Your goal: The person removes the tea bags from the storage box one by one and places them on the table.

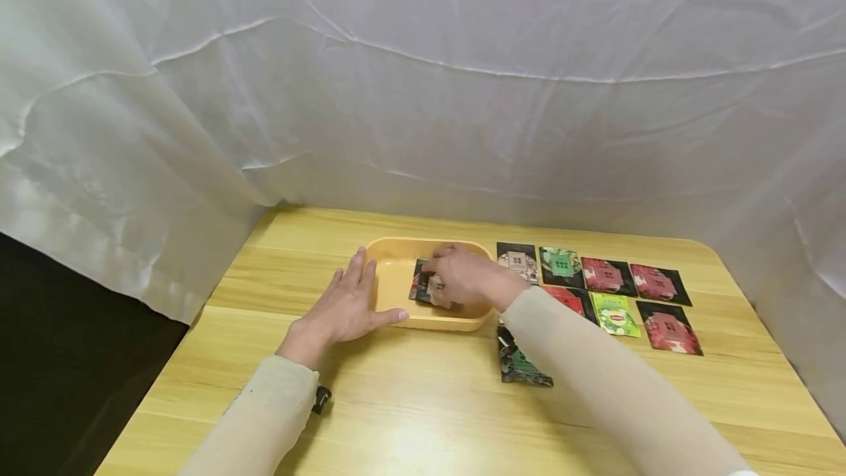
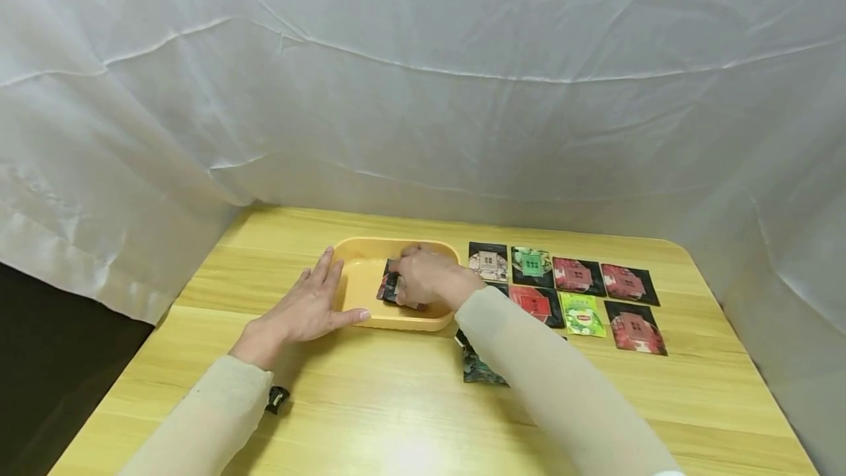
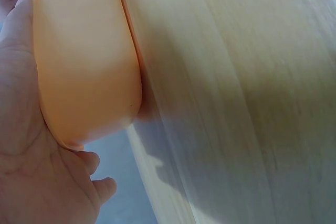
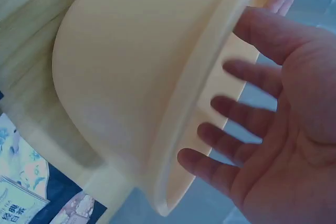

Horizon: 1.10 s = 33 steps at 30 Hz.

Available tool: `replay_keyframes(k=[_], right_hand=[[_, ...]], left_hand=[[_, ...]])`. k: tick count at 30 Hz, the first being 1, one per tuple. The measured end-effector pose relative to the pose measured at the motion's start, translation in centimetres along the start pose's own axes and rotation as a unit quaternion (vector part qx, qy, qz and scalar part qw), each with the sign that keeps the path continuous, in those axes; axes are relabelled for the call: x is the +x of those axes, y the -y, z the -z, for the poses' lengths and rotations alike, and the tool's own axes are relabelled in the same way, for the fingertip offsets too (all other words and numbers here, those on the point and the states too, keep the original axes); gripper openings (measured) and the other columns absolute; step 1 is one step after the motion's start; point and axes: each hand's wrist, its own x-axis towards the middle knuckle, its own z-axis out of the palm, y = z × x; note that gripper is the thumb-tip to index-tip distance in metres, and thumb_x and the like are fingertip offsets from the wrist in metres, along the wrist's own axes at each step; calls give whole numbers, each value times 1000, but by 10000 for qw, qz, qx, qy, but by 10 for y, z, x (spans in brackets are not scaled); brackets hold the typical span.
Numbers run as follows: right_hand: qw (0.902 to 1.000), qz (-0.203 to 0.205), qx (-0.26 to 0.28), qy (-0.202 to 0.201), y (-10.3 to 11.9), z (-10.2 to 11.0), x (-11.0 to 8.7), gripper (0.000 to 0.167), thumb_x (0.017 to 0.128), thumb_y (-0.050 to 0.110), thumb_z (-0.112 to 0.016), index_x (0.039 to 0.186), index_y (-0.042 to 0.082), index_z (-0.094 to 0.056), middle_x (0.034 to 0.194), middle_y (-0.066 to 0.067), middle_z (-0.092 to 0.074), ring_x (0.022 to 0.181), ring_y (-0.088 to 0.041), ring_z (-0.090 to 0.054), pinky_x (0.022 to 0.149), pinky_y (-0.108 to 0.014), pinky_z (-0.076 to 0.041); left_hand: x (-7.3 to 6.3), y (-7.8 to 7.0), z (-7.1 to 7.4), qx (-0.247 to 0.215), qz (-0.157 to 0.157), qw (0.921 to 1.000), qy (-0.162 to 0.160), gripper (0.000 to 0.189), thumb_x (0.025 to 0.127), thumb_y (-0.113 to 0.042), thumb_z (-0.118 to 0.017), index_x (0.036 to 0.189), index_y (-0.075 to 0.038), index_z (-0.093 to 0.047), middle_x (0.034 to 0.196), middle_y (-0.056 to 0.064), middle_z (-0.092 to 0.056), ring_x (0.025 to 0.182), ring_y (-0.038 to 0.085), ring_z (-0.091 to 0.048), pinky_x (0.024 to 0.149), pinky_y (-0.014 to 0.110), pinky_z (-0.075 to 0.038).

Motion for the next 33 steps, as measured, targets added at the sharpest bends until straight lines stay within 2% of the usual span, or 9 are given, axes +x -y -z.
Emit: replay_keyframes(k=[4,6,11,15,22,24,28,31,33], right_hand=[[9993,-323,98,-172,4,-5,5,91,92,50,-80,163,13,-40,167,-18,-39,153,-41,-37,126,-54,-35],[9989,-414,114,-193,5,-12,10,96,89,51,-83,163,10,-38,164,-20,-42,150,-42,-41,124,-53,-39],[9984,-503,115,-225,5,-24,17,97,87,48,-86,161,8,-38,153,-21,-54,140,-39,-52,119,-50,-46],[9985,-482,147,-224,5,-27,20,96,86,44,-87,160,9,-39,150,-19,-58,137,-38,-55,118,-48,-47],[9985,-456,182,-230,5,-28,21,101,86,43,-87,166,17,-32,163,-21,-44,149,-42,-44,123,-53,-41],[9985,-409,247,-267,5,-27,19,103,87,42,-86,169,22,-26,164,-23,-41,149,-42,-44,119,-55,-45],[9979,-230,452,-400,4,-22,15,102,88,38,-85,169,31,-23,157,-24,-44,129,-34,-58,98,-48,-59],[9975,-145,527,-454,4,-17,11,96,87,37,-84,167,32,-31,155,-22,-46,117,-29,-62,85,-42,-60],[9976,-121,503,-456,4,-13,8,91,87,37,-84,164,32,-36,157,-22,-45,122,-30,-61,87,-43,-60]], left_hand=[[1,0,1,161,-44,9999,-45,129,87,-91,-48,168,0,-6,174,17,20,164,38,3,133,56,-6],[0,-1,3,296,-95,9995,-73,128,88,-90,-48,168,2,-8,174,19,16,164,36,5,133,56,-5],[0,-3,5,675,-199,9974,-159,129,87,-92,-45,166,6,-13,175,24,7,164,39,2,134,56,-6],[0,-3,6,817,-229,9962,-186,128,89,-90,-46,166,7,-14,174,25,5,164,39,1,134,56,-6],[0,-2,6,858,-258,9958,-203,127,89,-89,-46,165,7,-15,175,27,2,164,38,2,134,56,-5],[0,-2,6,823,-261,9961,-206,127,90,-89,-46,165,7,-15,175,26,3,164,38,3,134,57,-5],[0,-2,6,760,-263,9966,-181,128,89,-90,-45,165,7,-13,175,26,6,164,37,3,134,57,-5],[0,-2,5,718,-268,9970,-148,129,88,-91,-44,166,7,-12,174,25,9,164,37,3,134,57,-6],[0,-2,5,670,-267,9973,-150,129,89,-90,-45,166,7,-11,174,25,8,165,37,2,134,57,-6]])
